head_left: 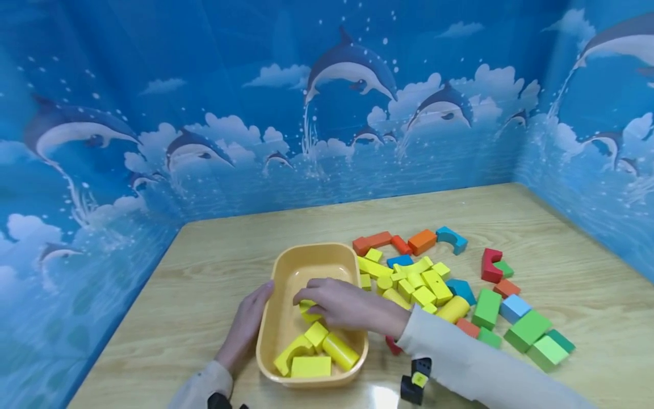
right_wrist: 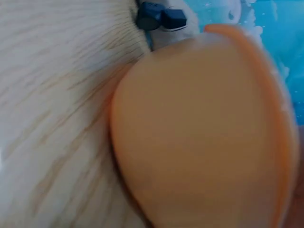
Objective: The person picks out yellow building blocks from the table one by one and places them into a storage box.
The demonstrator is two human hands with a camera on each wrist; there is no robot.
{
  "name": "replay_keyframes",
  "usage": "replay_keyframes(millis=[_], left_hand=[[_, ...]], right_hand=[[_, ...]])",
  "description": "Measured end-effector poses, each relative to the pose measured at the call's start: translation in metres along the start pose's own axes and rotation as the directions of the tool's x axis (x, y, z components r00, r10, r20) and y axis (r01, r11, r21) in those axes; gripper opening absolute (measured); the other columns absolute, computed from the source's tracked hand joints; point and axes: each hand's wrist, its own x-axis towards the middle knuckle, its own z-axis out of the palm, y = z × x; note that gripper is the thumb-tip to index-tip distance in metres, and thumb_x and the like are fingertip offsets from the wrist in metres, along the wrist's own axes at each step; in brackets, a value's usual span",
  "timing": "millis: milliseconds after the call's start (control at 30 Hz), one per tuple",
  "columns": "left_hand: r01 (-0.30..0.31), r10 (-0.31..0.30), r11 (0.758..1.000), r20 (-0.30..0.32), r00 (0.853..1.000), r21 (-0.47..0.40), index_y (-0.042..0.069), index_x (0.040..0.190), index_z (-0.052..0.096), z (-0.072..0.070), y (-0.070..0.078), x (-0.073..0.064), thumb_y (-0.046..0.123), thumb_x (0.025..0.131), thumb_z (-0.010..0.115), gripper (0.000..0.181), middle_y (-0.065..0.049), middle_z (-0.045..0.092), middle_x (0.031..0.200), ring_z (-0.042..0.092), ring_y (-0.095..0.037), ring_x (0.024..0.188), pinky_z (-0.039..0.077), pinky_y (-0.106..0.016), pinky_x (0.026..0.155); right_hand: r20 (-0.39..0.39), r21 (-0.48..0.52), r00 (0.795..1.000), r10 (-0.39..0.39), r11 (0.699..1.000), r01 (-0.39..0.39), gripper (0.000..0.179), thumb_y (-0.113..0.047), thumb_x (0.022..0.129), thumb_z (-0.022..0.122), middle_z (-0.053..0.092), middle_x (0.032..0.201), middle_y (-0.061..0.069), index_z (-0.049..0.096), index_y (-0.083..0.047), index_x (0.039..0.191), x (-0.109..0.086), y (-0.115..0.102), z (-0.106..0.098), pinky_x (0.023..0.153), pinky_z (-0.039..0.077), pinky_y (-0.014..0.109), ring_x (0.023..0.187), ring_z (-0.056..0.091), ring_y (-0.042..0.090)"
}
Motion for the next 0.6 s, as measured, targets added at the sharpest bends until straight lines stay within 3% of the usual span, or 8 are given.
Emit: replay_keyframes(millis=[200,400,600], left_hand=[[0.005,-0.005,1.0,0.007,1.0,-0.016,-0.003,0.138,0.048,0.0013,0.001,-0.0007,0.047,0.102,0.039,0.062,-0.024,0.061,0.123,0.066,-0.027,0.1,0.057,-0.036,0.083],[0.008,-0.008,1.0,0.001,1.0,-0.016,-0.003,0.137,0.048,0.0012,0.0004,0.0,0.049,0.102,0.039,0.063,-0.024,0.062,0.122,0.066,-0.026,0.1,0.058,-0.036,0.083],[0.025,-0.024,1.0,0.015,1.0,-0.015,0.002,0.14,0.046,-0.0001,0.0008,0.0009,0.048,0.103,0.036,0.06,-0.021,0.06,0.127,0.064,-0.026,0.106,0.057,-0.036,0.086]], right_hand=[[0.092,-0.044,0.995,0.045,0.998,-0.041,0.037,-0.004,0.094,0.058,0.06,0.12,0.0,0.061,-0.016,0.129,0.0024,-0.0007,0.0076,0.095,0.049,0.026,0.109,0.057,0.012],[0.139,-0.081,0.988,0.066,0.995,-0.055,0.05,0.004,0.087,0.059,0.058,0.128,0.0,0.06,-0.02,0.131,0.0011,-0.0018,0.0078,0.098,0.048,0.029,0.113,0.054,0.014],[0.158,-0.098,0.986,0.045,0.995,-0.029,0.051,0.003,0.087,0.06,0.058,0.128,-0.002,0.06,-0.022,0.131,0.0007,-0.0027,0.0086,0.099,0.047,0.03,0.115,0.054,0.013]])
